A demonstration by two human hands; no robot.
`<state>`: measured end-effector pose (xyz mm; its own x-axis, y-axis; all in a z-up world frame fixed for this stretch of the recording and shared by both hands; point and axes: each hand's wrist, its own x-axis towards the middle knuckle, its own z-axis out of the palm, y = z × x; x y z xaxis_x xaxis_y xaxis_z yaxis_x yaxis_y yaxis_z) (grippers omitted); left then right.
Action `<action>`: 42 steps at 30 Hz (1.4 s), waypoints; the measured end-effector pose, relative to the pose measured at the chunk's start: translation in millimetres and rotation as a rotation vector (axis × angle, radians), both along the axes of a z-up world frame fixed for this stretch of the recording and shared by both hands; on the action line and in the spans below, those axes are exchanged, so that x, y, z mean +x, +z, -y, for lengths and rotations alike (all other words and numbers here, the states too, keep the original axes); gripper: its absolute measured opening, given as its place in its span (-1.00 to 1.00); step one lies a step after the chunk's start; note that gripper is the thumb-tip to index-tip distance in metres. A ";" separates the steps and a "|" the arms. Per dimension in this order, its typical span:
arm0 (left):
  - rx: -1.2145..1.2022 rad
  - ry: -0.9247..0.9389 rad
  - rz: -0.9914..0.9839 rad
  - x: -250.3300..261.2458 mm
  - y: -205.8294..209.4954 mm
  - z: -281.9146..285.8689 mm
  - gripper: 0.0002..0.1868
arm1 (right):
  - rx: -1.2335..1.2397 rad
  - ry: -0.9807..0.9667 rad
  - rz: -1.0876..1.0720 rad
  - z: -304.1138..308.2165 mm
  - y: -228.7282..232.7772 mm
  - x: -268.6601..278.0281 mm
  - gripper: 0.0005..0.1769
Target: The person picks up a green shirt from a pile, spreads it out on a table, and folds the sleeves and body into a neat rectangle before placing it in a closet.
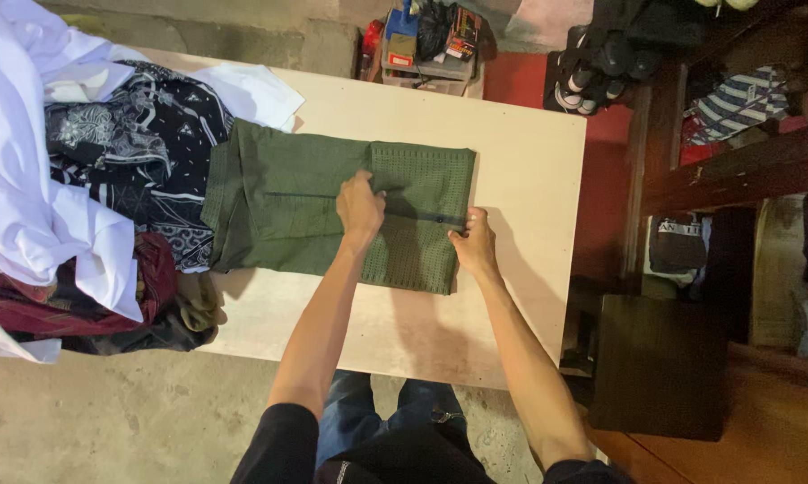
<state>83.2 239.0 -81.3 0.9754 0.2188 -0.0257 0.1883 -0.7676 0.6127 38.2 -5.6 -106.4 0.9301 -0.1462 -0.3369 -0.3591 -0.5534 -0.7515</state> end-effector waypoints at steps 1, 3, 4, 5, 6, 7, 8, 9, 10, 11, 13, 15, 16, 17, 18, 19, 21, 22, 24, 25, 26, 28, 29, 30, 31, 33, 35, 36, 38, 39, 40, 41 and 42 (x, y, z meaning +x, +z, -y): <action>-0.003 0.024 0.050 -0.4 1.5 -1.7 -0.54 | 0.016 -0.003 -0.008 0.4 0.9 0.5 -0.28; -0.001 0.050 0.095 -5.1 7.2 -2.3 -0.56 | 0.036 -0.003 -0.019 0.8 1.8 -1.2 -0.29; 0.049 0.076 0.033 -5.8 10.7 -1.6 -0.51 | 0.024 -0.005 -0.021 0.9 2.6 0.9 -0.28; 0.099 0.103 -0.030 -6.7 14.3 -1.0 -0.45 | 0.012 -0.006 -0.022 0.5 3.6 2.7 -0.27; 0.099 0.104 -0.029 -7.9 18.0 1.1 -0.45 | 0.012 -0.005 -0.021 0.7 5.0 4.4 -0.27; 0.162 0.105 0.107 -10.7 21.1 3.6 -0.44 | 0.050 -0.020 -0.015 0.4 6.7 6.2 -0.28; 0.227 0.108 0.240 -15.9 23.4 6.3 -0.42 | 0.090 -0.032 -0.012 -1.2 8.7 6.8 -0.30; 0.156 0.010 0.290 -23.1 25.1 10.2 -0.43 | 0.091 -0.030 -0.013 -1.3 12.0 7.4 -0.30; 0.089 -0.085 0.340 -32.1 26.7 13.8 -0.43 | 0.140 -0.048 -0.050 -2.5 15.5 9.2 -0.35; -0.021 -0.166 0.199 -40.8 28.3 23.7 -0.59 | 0.189 -0.066 -0.088 -5.6 18.7 11.5 -0.41; -0.146 -0.307 -0.021 -57.2 36.7 45.7 -0.68 | 0.285 -0.111 -0.129 -11.9 25.2 19.3 -0.51; -0.182 -0.339 -0.154 -74.3 53.8 65.0 -0.41 | 0.376 -0.159 -0.172 -16.3 32.4 21.6 -0.54; -0.203 -0.309 -0.203 -81.1 63.9 71.6 -0.24 | 0.416 -0.139 -0.173 -18.0 36.3 22.2 -0.52; -0.202 -0.302 -0.201 -85.0 74.1 76.4 -0.24 | 0.456 -0.120 -0.174 -21.8 39.6 23.2 -0.50; -0.210 -0.259 -0.220 -87.9 84.2 80.7 -0.10 | 0.457 -0.114 -0.176 -27.2 43.1 25.4 -0.50; -0.217 -0.216 -0.239 -89.7 92.8 81.3 0.05 | 0.559 -0.052 -0.145 -33.0 47.6 27.9 -0.50; -0.225 -0.181 -0.271 -90.8 103.5 76.0 -0.02 | 0.659 0.016 -0.113 -45.4 61.5 27.9 -0.51; -0.234 -0.154 -0.300 -89.5 106.2 72.7 -0.08 | 0.582 0.067 -0.091 -51.6 72.3 28.4 -0.49; -0.227 -0.125 -0.240 -90.0 105.3 60.2 -0.13 | 0.506 0.127 -0.068 -69.2 94.9 29.8 -0.48; -0.217 -0.099 -0.186 -90.7 102.4 51.1 -0.17 | 0.519 0.140 -0.074 -80.5 104.9 31.7 -0.46; -0.217 -0.086 -0.181 -90.3 98.9 38.5 -0.17 | 0.531 0.157 -0.081 -92.3 114.1 34.3 -0.44; -0.180 -0.115 0.011 -88.6 91.8 2.4 -0.31 | 0.560 0.248 0.060 -122.3 126.1 36.6 -0.42; -0.178 -0.097 0.017 -85.9 89.5 -18.2 -0.31 | 0.590 0.325 0.201 -137.7 130.5 38.1 -0.40; -0.221 -0.113 0.110 -82.7 89.2 -41.0 -0.36 | 0.596 0.344 0.197 -154.2 133.9 39.8 -0.40; -0.263 -0.130 0.203 -80.4 90.9 -63.2 -0.39 | 0.620 0.272 0.071 -172.9 135.7 42.5 -0.45; -0.278 -0.109 0.133 -81.9 98.7 -108.0 -0.33 | 0.645 0.215 -0.064 -215.5 132.9 45.0 -0.50; -0.295 -0.093 0.067 -87.6 110.0 -145.6 -0.26 | 0.778 0.234 0.015 -257.7 127.7 46.1 -0.51; -0.270 -0.069 0.038 -90.0 113.5 -161.4 -0.25 | 0.782 0.246 0.010 -274.5 124.8 46.9 -0.51; -0.240 -0.034 0.008 -93.8 114.9 -189.6 -0.25 | 0.677 0.264 -0.046 -307.7 118.1 48.6 -0.53; -0.255 0.011 0.044 -97.2 112.9 -201.3 -0.25 | 0.681 0.274 -0.050 -323.4 114.3 50.9 -0.53; -0.271 0.052 0.078 -100.9 109.8 -211.2 -0.25 | 0.626 0.280 -0.091 -337.1 110.0 53.8 -0.45; -0.268 0.059 0.076 -104.5 105.9 -220.4 -0.25 | 0.570 0.286 -0.132 -349.9 104.6 56.9 -0.38; -0.274 0.107 0.068 -108.7 101.0 -226.8 -0.30 | 0.570 0.286 -0.136 -359.5 97.9 58.2 -0.38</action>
<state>-25.5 465.8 19.7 0.9487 0.3144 -0.0338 0.2110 -0.5498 0.8082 96.5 353.9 -8.4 0.8495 0.3372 -0.4058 -0.3691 -0.1697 -0.9138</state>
